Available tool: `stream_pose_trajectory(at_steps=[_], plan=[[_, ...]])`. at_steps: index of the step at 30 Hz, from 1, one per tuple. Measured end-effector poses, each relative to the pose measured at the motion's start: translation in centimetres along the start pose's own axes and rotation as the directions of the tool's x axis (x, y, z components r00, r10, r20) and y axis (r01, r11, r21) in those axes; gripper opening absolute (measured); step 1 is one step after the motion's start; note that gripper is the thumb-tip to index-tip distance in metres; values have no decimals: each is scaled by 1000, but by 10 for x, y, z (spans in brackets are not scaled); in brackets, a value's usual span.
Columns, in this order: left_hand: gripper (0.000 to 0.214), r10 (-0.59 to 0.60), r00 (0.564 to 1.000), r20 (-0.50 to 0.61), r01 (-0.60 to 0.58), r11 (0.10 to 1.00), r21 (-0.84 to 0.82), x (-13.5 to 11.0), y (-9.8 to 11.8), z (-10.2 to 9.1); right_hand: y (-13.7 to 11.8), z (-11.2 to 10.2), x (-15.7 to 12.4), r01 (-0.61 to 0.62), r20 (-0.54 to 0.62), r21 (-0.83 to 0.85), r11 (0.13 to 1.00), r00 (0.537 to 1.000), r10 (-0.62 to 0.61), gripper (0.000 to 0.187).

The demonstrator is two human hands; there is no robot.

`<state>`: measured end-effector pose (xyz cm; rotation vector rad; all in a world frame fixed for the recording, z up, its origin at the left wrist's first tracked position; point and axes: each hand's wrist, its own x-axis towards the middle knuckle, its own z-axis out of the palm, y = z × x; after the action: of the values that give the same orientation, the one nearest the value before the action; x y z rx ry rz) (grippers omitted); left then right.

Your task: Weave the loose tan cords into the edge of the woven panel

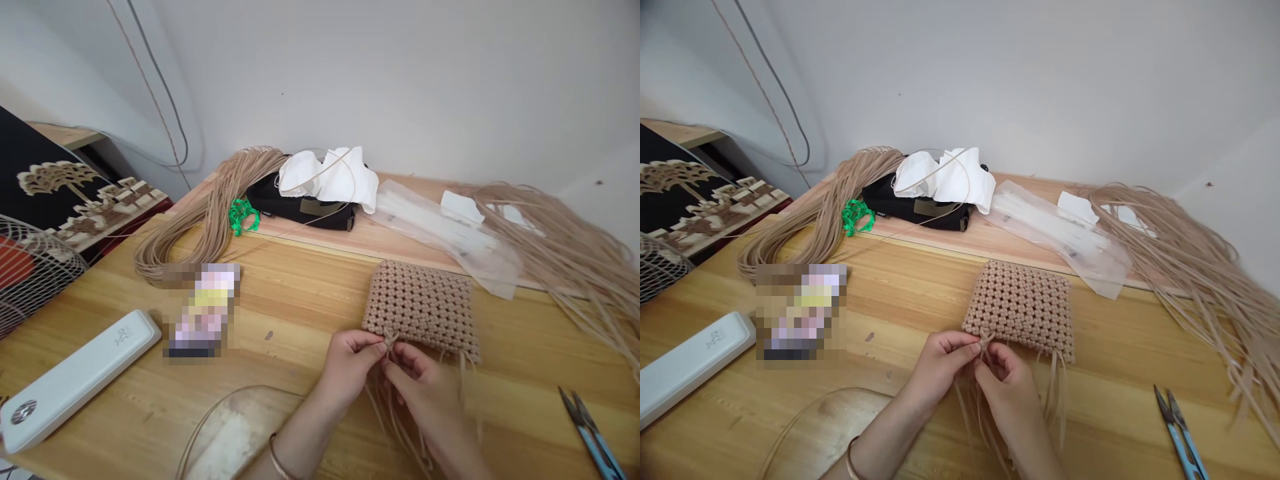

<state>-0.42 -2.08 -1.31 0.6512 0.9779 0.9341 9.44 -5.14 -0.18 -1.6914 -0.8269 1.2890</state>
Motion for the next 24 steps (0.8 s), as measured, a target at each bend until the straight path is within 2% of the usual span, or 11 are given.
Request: stream_pose_trajectory(at_steps=[5, 10, 14, 18, 24], plan=[[8, 6, 998, -70, -4, 1000, 26, 1, -1, 0, -1, 4, -1, 64, -41, 2, 998, 997, -64, 15], [12, -33, 997, -68, 32, 999, -20, 1, -1, 0, -2, 2, 0, 67, 38, 75, 995, 997, -70, 22], [12, -108, 992, -59, 102, 990, -99, 1, 2, -1, -1, -2, 2, -19, 83, 106, 994, 996, 10, 24], [12, -178, 984, -20, 175, 981, -88, 1, 5, -2, 1, -3, 3, -80, 19, 97, 992, 997, 78, 26], [8, -38, 999, -20, 39, 995, 89, 2, 1, 0, 5, -6, 6, -102, 45, 96, 990, 994, 98, 25]])
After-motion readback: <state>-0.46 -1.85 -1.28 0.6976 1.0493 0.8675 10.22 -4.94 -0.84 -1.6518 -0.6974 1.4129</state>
